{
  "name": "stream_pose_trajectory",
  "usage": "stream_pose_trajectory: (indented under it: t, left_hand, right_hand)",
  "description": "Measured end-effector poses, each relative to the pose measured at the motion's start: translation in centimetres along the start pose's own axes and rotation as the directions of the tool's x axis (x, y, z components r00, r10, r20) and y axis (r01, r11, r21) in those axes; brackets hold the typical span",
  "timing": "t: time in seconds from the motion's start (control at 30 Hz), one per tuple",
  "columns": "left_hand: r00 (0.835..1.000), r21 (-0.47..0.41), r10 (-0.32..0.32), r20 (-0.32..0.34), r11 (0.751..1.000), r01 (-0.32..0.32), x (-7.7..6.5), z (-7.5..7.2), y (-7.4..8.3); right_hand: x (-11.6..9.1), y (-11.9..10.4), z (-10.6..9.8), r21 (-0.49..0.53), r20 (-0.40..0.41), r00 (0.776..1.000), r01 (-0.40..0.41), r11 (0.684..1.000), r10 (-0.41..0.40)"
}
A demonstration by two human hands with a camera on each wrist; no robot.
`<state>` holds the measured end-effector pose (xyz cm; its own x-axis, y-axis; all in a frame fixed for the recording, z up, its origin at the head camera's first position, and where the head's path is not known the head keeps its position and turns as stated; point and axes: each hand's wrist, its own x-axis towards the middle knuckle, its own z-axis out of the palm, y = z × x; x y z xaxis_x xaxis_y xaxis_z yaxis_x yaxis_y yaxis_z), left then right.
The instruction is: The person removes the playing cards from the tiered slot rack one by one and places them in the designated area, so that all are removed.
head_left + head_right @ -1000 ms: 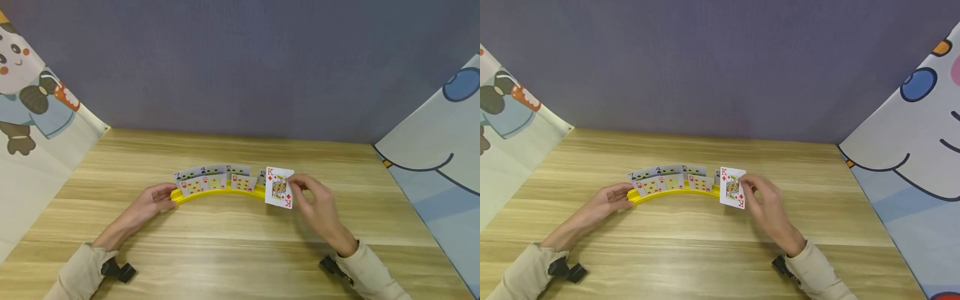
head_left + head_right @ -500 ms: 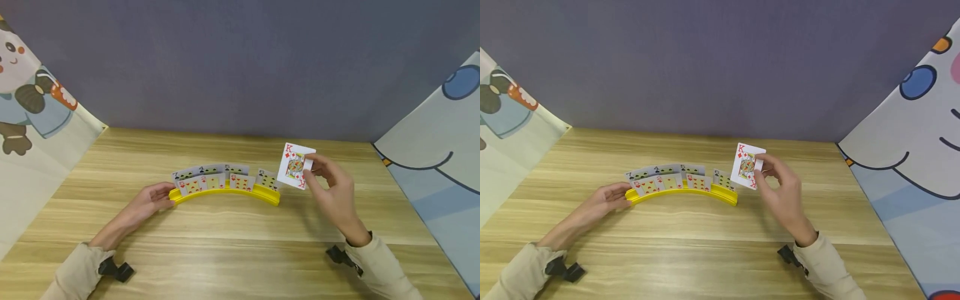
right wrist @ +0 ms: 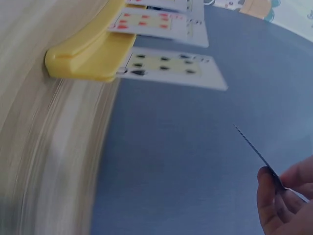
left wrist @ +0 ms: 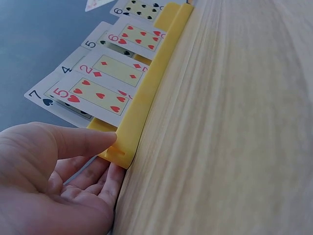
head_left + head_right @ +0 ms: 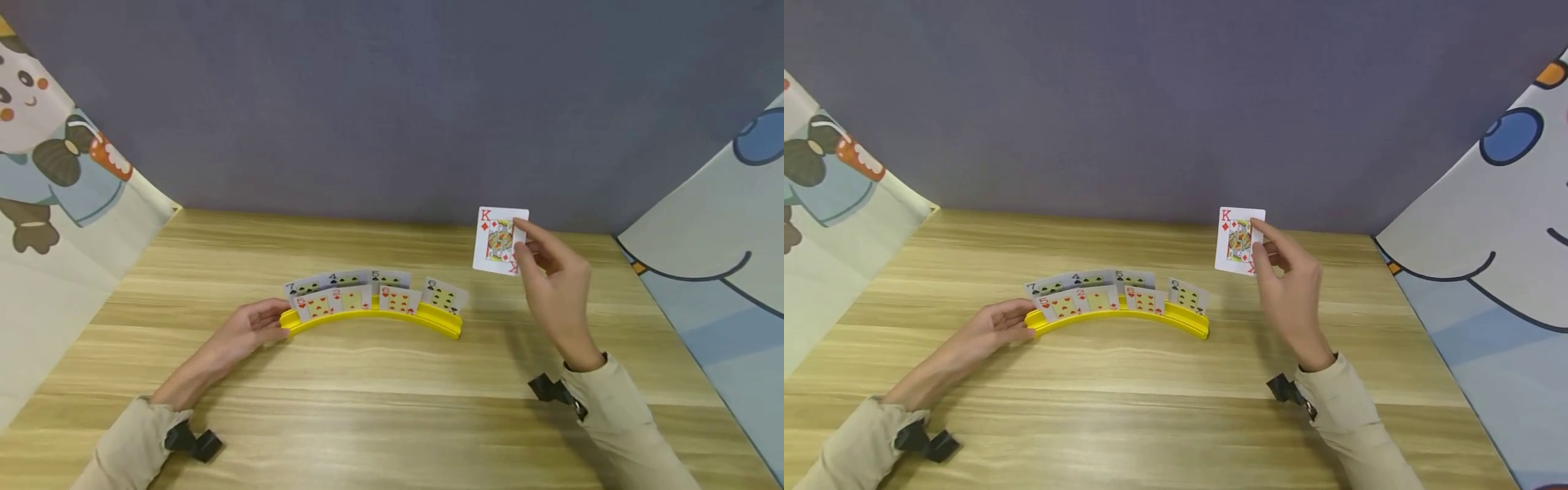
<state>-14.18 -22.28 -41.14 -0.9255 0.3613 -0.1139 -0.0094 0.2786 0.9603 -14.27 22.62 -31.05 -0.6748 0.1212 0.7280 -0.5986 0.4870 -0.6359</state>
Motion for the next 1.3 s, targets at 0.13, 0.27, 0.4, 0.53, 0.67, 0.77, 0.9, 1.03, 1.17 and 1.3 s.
stream_pose_trajectory:
  t: [0.13,0.27,0.4,0.53,0.67,0.77,0.9,1.03,1.17,1.3]
  left_hand:
    - [1.0,0.001,0.0,0.007,1.0,0.0,-0.1,0.0,0.2]
    - [1.0,-0.005,0.0,0.008,1.0,0.0,-0.1,0.1,0.3]
    - [1.0,-0.014,0.003,0.007,1.0,-0.003,-0.1,0.0,0.4]
    - [1.0,-0.013,0.003,0.005,1.0,-0.002,-0.1,0.0,0.4]
    - [1.0,-0.006,0.007,0.001,1.0,-0.007,-0.1,0.0,0.4]
    - [1.0,-0.012,0.01,0.0,1.0,-0.01,-0.1,0.1,0.2]
    - [1.0,-0.02,0.01,0.003,1.0,-0.01,-0.2,0.2,0.0]
    - [1.0,-0.013,0.012,0.006,1.0,-0.012,-0.1,0.3,-0.2]
    - [1.0,-0.013,0.015,0.005,1.0,-0.015,-0.1,0.2,-0.1]
    - [1.0,-0.011,0.012,-0.002,1.0,-0.012,-0.2,0.2,-0.1]
  right_hand:
    - [0.6,-0.8,0.5,-0.015,-0.015,1.0,-0.024,1.0,0.024]
    - [1.0,-0.9,0.9,-0.04,-0.017,0.998,-0.069,0.997,0.068]
    - [1.4,0.9,1.1,-0.081,0.007,0.99,-0.141,0.987,0.142]
    - [1.7,3.3,1.3,-0.107,0.038,0.981,-0.184,0.977,0.189]
    - [2.0,4.5,1.6,-0.122,0.064,0.977,-0.194,0.973,0.203]
    - [2.1,5.2,1.9,-0.147,0.094,0.974,-0.191,0.97,0.206]
    - [1.7,6.2,2.1,-0.191,0.162,0.961,-0.194,0.962,0.226]
    - [1.2,7.4,2.2,-0.239,0.239,0.936,-0.202,0.95,0.259]
    - [1.0,8.8,2.5,-0.274,0.328,0.892,-0.224,0.935,0.31]
    - [0.7,10.1,2.7,-0.274,0.411,0.843,-0.25,0.929,0.348]
